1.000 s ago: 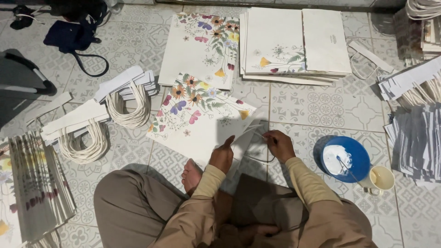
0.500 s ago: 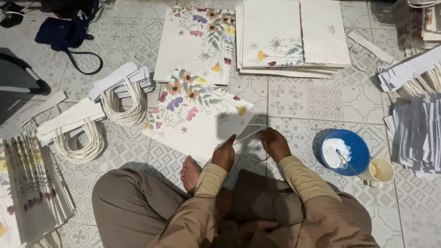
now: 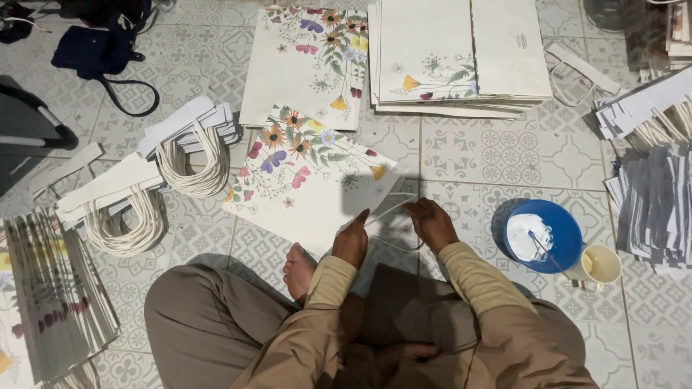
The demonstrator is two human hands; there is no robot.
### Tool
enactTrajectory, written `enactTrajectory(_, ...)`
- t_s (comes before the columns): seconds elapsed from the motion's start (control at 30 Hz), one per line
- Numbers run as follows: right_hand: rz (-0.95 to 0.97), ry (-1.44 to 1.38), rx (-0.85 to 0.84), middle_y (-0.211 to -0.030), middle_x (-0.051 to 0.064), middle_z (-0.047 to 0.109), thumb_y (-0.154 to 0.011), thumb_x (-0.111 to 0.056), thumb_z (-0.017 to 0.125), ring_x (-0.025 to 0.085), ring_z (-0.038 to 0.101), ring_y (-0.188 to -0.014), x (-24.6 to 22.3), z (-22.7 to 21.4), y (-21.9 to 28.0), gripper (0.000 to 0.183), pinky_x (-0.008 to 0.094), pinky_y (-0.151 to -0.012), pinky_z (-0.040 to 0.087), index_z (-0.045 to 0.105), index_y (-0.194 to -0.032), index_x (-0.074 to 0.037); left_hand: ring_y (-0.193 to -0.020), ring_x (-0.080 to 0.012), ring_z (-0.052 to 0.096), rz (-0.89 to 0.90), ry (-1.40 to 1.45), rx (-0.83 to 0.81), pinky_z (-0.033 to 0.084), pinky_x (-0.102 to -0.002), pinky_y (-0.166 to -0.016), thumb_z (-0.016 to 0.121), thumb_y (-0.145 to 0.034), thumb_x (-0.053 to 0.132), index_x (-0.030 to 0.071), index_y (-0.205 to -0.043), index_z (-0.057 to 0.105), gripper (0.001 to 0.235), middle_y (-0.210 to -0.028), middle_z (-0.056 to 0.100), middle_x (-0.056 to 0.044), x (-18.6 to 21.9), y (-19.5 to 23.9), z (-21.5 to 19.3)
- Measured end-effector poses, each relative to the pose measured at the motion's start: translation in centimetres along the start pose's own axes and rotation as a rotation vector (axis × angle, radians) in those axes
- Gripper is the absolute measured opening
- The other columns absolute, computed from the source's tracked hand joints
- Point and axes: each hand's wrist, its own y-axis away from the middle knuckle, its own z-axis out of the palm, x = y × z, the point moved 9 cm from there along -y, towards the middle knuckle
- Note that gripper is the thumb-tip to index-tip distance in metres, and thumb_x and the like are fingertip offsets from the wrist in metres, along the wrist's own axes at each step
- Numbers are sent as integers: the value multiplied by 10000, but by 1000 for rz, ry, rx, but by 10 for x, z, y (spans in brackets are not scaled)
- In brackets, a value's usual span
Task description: The person sits on the floor and assembles paper bags by applying glue to a white paper strip with a toothbrush, then attaching the strip to the bag to form a handle. They repeat this process for multiple bags, stacking completed ones nearby.
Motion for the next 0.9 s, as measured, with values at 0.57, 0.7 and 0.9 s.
enactTrajectory(0.57, 4, 0, -25, -896, 82, 672, -963, -57, 595, 295, 673, -831, -4, -6, -2, 240, 370, -606, 562, 749, -1130, -134, -1114, -460, 687, -27, 41, -34, 585, -575, -905, 491, -985, 20, 108, -1552, 403, 580, -1309, 651, -296, 4, -1, -5)
enactTrajectory(0.7, 0, 14, -37, -916, 84, 661, -963, -73, 591, 306, 659, -856, -8, -9, 0, 233, 380, -622, 563, 741, -1131, -132, -1091, -454, 700, -3, 1, -6, 596, -574, -881, 485, -982, 0, 96, -1549, 402, 581, -1298, 656, -302, 4, -1, -1)
enactTrajectory(0.9, 1, 36, -22, -941, 87, 660, -971, -81, 601, 306, 660, -882, -6, -5, 3, 196, 366, -632, 564, 743, -1100, -123, -1073, -454, 707, 7, -14, 21, 607, -565, -856, 498, -982, -7, 96, -1542, 423, 574, -1281, 663, -306, 0, -1, 3)
